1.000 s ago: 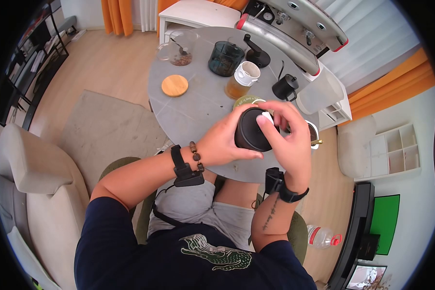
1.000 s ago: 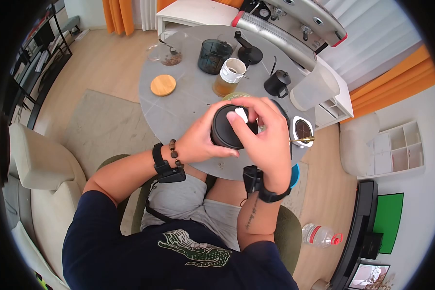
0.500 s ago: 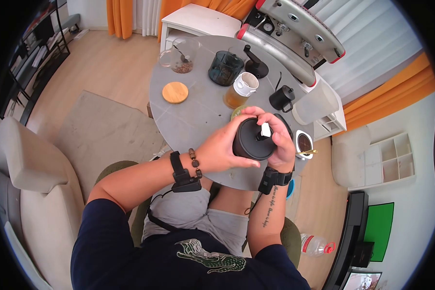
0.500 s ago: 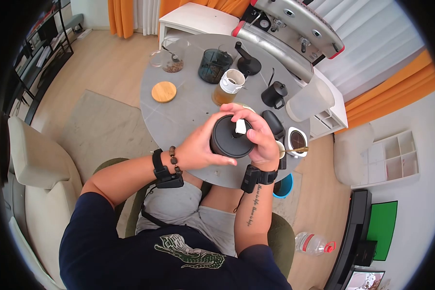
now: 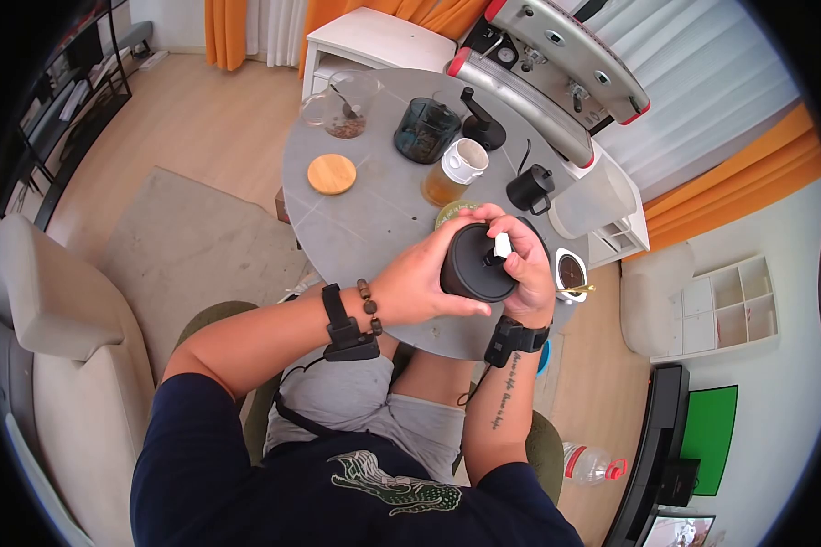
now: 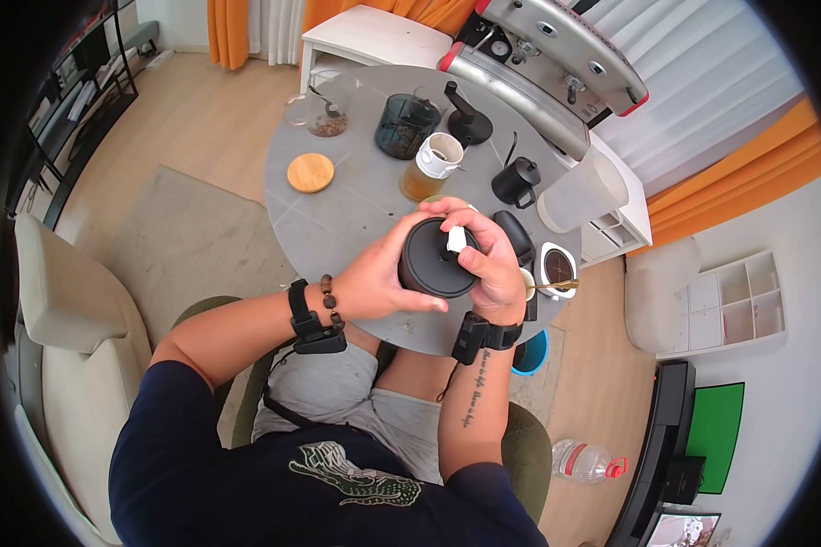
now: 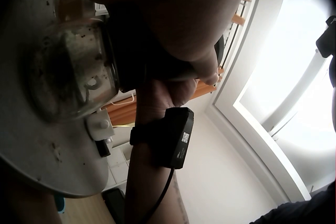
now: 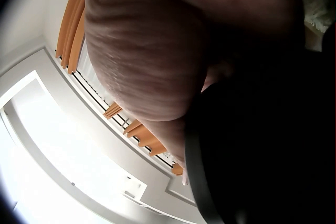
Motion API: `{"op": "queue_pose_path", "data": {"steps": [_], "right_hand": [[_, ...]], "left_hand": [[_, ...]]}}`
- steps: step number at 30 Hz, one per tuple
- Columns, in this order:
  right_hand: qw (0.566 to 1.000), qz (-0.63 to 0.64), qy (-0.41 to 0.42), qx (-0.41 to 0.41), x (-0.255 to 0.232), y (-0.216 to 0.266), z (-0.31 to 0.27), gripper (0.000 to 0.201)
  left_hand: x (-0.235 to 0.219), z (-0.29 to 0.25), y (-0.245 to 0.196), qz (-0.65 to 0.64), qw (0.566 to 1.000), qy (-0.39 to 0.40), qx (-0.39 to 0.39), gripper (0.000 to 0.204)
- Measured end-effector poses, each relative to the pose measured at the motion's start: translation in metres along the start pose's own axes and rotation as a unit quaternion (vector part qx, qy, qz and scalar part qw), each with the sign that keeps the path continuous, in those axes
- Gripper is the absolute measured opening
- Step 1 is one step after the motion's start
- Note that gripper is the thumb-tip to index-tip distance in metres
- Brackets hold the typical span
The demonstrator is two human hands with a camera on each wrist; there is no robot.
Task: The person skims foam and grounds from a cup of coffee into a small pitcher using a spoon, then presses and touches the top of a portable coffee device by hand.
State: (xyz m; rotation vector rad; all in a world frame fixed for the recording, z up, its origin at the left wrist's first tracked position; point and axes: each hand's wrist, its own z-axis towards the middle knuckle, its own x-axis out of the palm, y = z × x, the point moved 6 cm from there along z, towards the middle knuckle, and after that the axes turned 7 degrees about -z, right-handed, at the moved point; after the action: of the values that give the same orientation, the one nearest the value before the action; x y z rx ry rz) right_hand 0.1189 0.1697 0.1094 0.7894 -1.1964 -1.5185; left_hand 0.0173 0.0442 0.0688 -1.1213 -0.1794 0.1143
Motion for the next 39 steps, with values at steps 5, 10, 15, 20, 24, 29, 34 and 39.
{"op": "queue_pose_path", "data": {"steps": [5,10,15,20,24,29,34,39], "right_hand": [[0.999,-0.032,0.012,-0.016,-0.001,0.004,-0.002,0.047],[0.995,-0.097,-0.029,0.02,-0.004,0.016,-0.018,0.048],[0.95,-0.309,-0.042,-0.024,0.004,0.032,-0.056,0.068],[0.918,-0.393,-0.045,-0.026,0.015,0.037,-0.096,0.087],[0.89,-0.451,-0.032,-0.058,0.017,0.039,-0.111,0.098],[0.878,-0.468,-0.041,-0.095,0.017,0.038,-0.116,0.096],[0.815,-0.557,-0.05,-0.154,0.011,0.045,-0.122,0.098],[0.799,-0.569,-0.065,-0.184,0.002,0.044,-0.127,0.096]], "left_hand": [[0.001,0.0,0.004,-0.016,1.0,-0.002,0.006,0.119],[0.004,0.0,0.001,-0.042,0.999,0.01,-0.013,0.121],[0.003,0.002,0.004,-0.088,0.996,0.02,-0.002,0.125],[0.005,0.005,-0.001,-0.057,0.993,0.095,-0.036,0.129],[0.005,0.005,-0.004,-0.082,0.987,0.107,-0.088,0.126],[-0.002,0.004,-0.024,-0.076,0.985,0.102,-0.117,0.105],[0.012,0.015,-0.045,0.078,0.996,0.002,-0.037,0.077],[0.047,0.02,-0.072,0.333,0.935,-0.101,0.061,0.05]]}}
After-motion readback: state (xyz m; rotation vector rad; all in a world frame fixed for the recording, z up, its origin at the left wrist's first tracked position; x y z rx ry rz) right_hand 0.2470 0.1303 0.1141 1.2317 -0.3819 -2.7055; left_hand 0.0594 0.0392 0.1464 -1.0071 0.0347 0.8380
